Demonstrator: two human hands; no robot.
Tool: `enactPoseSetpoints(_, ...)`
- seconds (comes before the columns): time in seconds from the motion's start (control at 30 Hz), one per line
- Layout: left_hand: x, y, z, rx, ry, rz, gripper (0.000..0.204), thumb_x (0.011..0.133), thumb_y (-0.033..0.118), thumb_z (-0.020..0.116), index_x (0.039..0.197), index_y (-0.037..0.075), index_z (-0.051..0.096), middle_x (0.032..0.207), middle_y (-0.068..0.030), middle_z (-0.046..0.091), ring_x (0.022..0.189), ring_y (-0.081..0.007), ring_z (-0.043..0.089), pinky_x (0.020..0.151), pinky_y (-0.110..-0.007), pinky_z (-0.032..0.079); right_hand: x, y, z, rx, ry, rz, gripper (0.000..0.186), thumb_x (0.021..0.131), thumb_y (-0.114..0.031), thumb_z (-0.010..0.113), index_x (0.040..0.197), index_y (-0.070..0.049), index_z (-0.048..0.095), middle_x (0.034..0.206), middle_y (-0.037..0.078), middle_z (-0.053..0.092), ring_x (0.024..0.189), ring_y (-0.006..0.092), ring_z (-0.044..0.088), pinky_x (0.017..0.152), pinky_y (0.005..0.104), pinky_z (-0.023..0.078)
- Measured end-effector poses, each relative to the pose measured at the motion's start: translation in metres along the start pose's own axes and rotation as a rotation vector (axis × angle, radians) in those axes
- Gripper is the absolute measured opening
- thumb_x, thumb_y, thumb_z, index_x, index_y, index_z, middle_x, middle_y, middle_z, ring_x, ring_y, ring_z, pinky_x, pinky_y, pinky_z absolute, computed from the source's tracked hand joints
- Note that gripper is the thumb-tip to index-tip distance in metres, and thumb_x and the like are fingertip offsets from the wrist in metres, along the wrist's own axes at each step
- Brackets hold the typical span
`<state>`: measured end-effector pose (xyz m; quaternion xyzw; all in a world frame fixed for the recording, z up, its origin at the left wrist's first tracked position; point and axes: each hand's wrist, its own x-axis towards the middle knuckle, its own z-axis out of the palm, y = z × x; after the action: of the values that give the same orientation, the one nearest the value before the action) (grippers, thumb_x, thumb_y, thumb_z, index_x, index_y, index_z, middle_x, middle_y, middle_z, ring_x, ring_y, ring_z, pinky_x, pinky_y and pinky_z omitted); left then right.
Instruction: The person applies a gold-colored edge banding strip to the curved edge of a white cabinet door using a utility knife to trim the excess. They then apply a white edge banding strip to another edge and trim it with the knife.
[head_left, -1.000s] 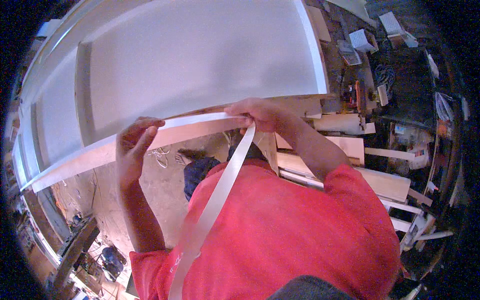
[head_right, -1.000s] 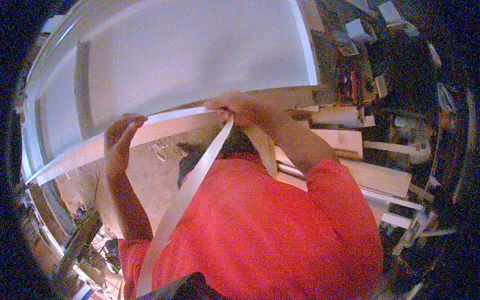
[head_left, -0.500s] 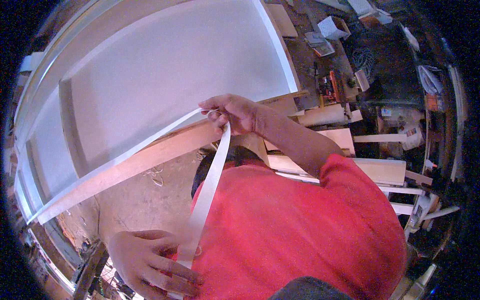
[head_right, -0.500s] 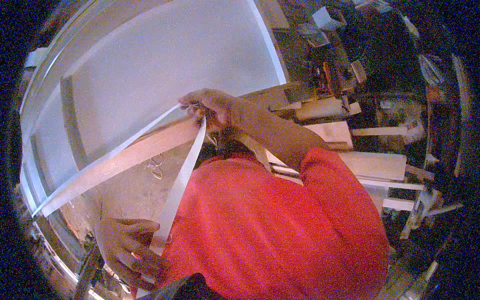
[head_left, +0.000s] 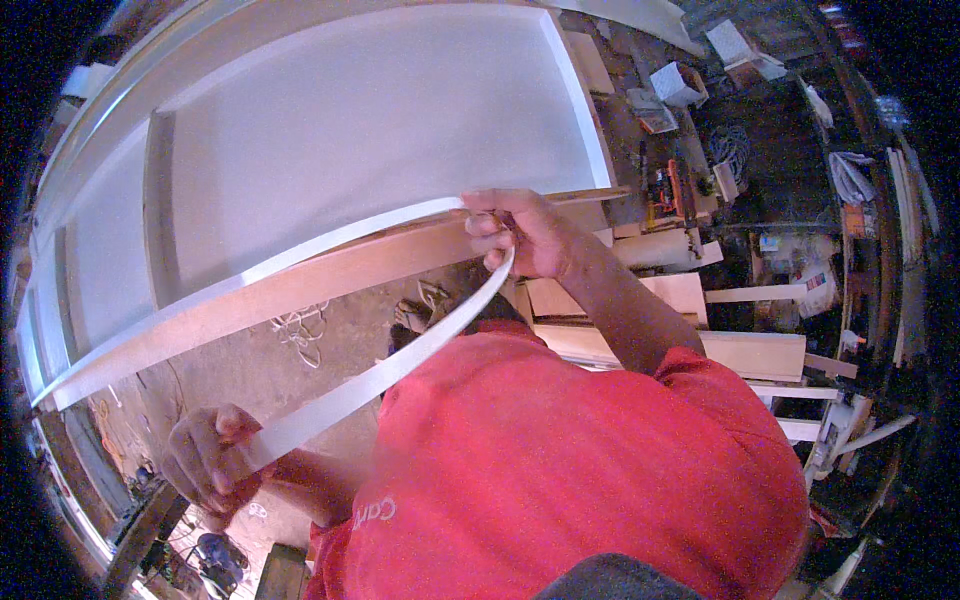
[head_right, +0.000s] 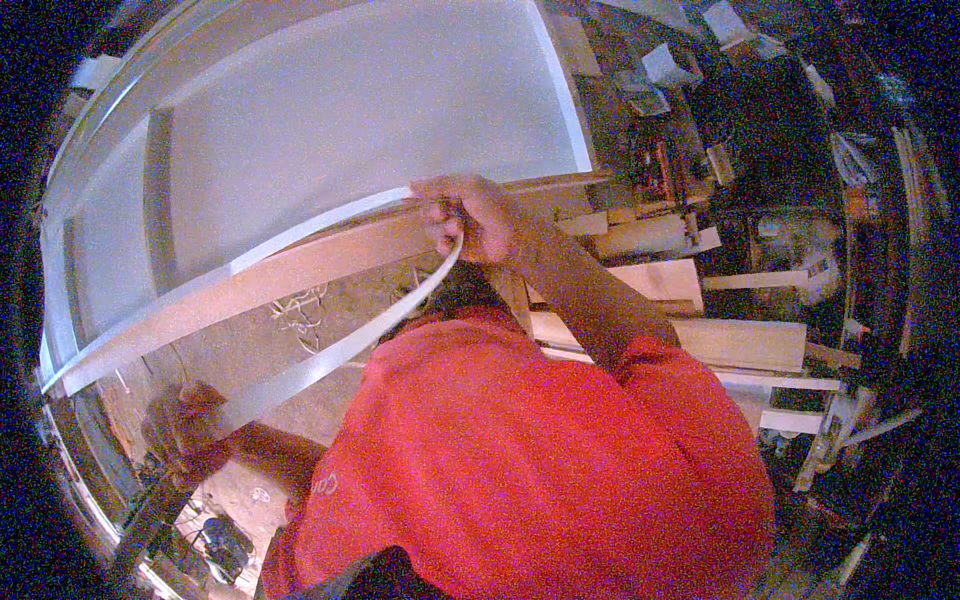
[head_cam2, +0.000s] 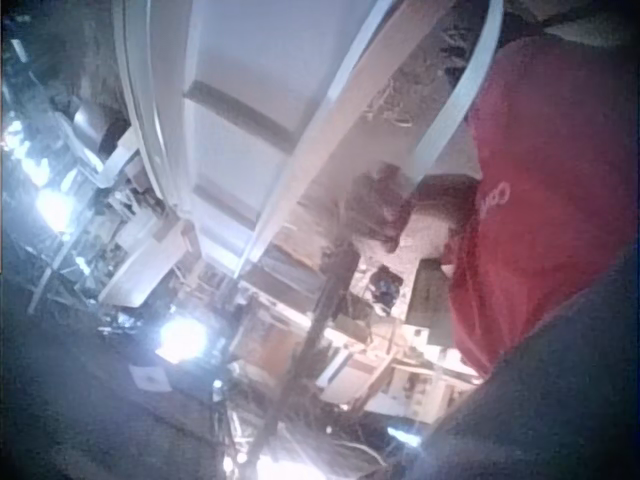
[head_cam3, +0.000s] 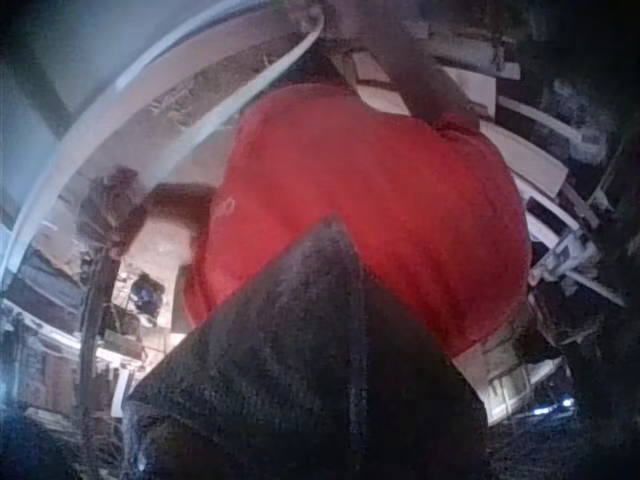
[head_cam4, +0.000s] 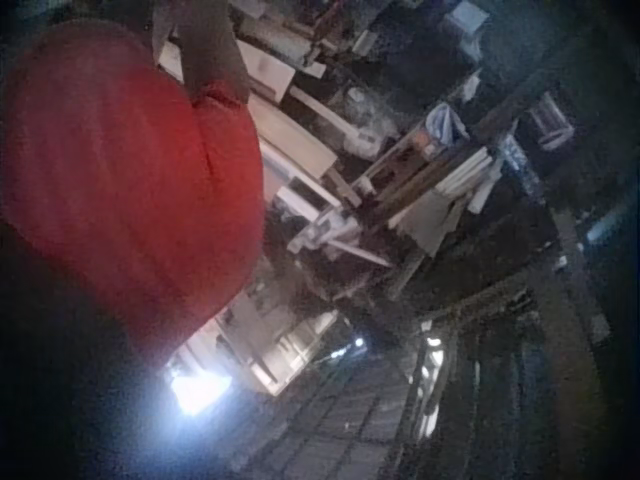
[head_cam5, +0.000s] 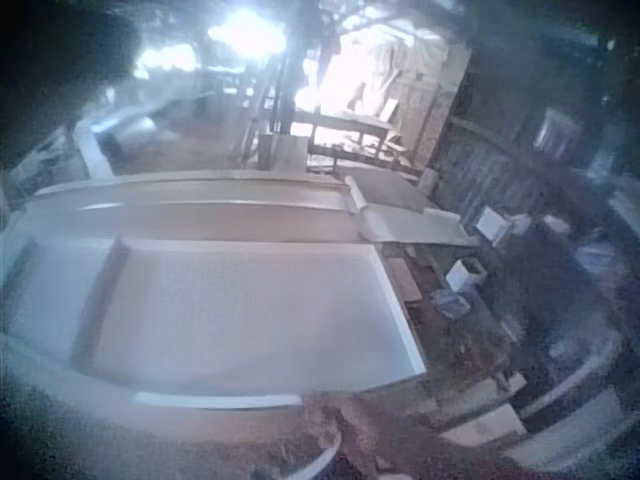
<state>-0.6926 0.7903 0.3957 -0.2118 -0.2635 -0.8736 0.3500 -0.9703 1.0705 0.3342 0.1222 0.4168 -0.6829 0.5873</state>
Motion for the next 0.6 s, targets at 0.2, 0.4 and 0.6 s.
enactPoseSetpoints(0.2,-0.058,0.001,-0.012,0.623,0.528,-0.168,0.017,0.083,0.009,0.068,0.100,0.011,0.063,0.110,-0.0126,0.063,0.100,-0.0349,0.066,0.106,-0.061,0.048,-0.017,-0.008,-0.022,-0.217,0.037,0.074,0.024,0.094,-0.032,0.075,0.083,-0.016,0.060,0.066,-0.008,0.049,0.051,0.0065,0.046,0.053,0.0294,0.041)
enactPoseSetpoints(0.4,-0.082,-0.115,0.009,0.230,0.975,-0.551,0.012,0.093,0.009,0.067,0.099,0.011,0.057,0.089,-0.0064,0.067,0.098,-0.0316,0.071,0.102,-0.052,0.051,-0.019,-0.020,-0.071,-0.284,0.028,0.146,0.026,0.092,-0.031,0.076,0.083,-0.014,0.059,0.065,-0.007,0.046,0.052,0.0075,0.045,0.053,0.0299,0.040)
enactPoseSetpoints(0.6,-0.090,-0.167,0.057,0.123,0.851,-0.661,0.021,0.094,0.010,0.067,0.113,0.002,0.061,0.109,-0.0163,0.068,0.116,-0.0339,0.064,0.109,-0.049,0.047,-0.023,-0.034,-0.106,-0.794,0.116,0.151,0.024,0.092,-0.028,0.076,0.087,-0.008,0.064,0.065,-0.005,0.048,0.048,0.0070,0.043,0.048,0.0269,0.039)
